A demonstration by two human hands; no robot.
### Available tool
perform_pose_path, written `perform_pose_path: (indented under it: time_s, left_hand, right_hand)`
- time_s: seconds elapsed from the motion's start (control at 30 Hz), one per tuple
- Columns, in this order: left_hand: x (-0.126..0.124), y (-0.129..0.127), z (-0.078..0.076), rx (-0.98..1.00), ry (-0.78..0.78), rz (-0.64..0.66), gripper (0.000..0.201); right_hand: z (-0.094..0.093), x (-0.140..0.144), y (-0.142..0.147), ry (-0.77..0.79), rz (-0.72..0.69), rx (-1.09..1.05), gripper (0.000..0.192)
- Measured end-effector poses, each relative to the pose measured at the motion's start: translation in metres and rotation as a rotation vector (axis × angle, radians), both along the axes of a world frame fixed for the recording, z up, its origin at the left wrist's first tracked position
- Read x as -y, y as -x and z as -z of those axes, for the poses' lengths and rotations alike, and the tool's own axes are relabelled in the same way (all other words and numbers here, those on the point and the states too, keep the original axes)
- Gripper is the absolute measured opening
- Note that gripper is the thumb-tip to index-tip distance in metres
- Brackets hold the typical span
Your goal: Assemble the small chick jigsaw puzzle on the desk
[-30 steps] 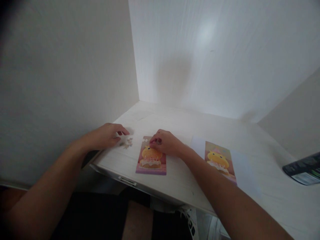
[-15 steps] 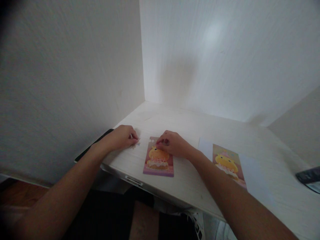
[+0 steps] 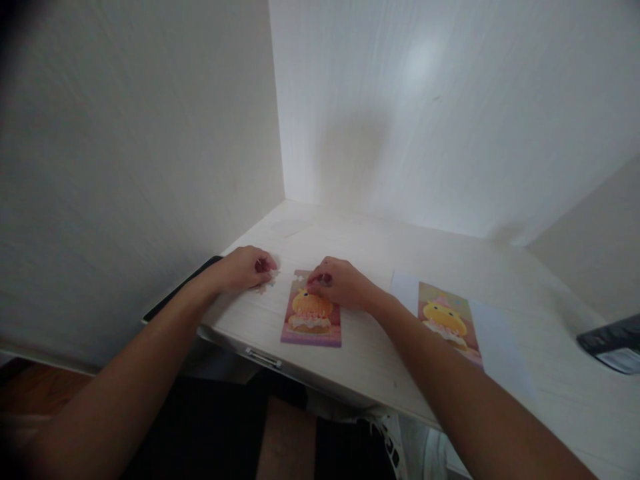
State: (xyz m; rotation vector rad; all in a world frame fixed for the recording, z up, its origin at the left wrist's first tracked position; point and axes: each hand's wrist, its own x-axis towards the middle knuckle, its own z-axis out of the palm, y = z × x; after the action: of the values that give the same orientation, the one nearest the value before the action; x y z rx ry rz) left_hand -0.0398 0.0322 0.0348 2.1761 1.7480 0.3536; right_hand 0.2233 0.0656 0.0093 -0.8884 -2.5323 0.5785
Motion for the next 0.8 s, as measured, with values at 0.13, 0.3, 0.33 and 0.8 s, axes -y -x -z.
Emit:
perform_pose_path:
  time_s: [0.13,0.3,0.33,0.8]
  left_hand:
    - [0.000,0.002,-0.002,0.018,0.032,0.005,0.015]
    - [0.001,0.006,-0.007,0.063,0.054,0.010,0.010]
    - [0.001,0.007,-0.009,0.075,0.054,0.010,0.010]
    - [0.001,-0.038,0.002,0.248,-0.012,0.004,0.021]
  right_hand:
    - [0.001,0.000,0.001,0.017,0.011,-0.011,0.016]
    - [-0.001,-0.005,-0.002,0.074,0.040,-0.112,0.017]
    - [-0.002,-0.008,-0.005,0.077,0.064,-0.161,0.018]
    - [0.002,-0.030,-0.028,-0.050,0.178,-0.177,0.018]
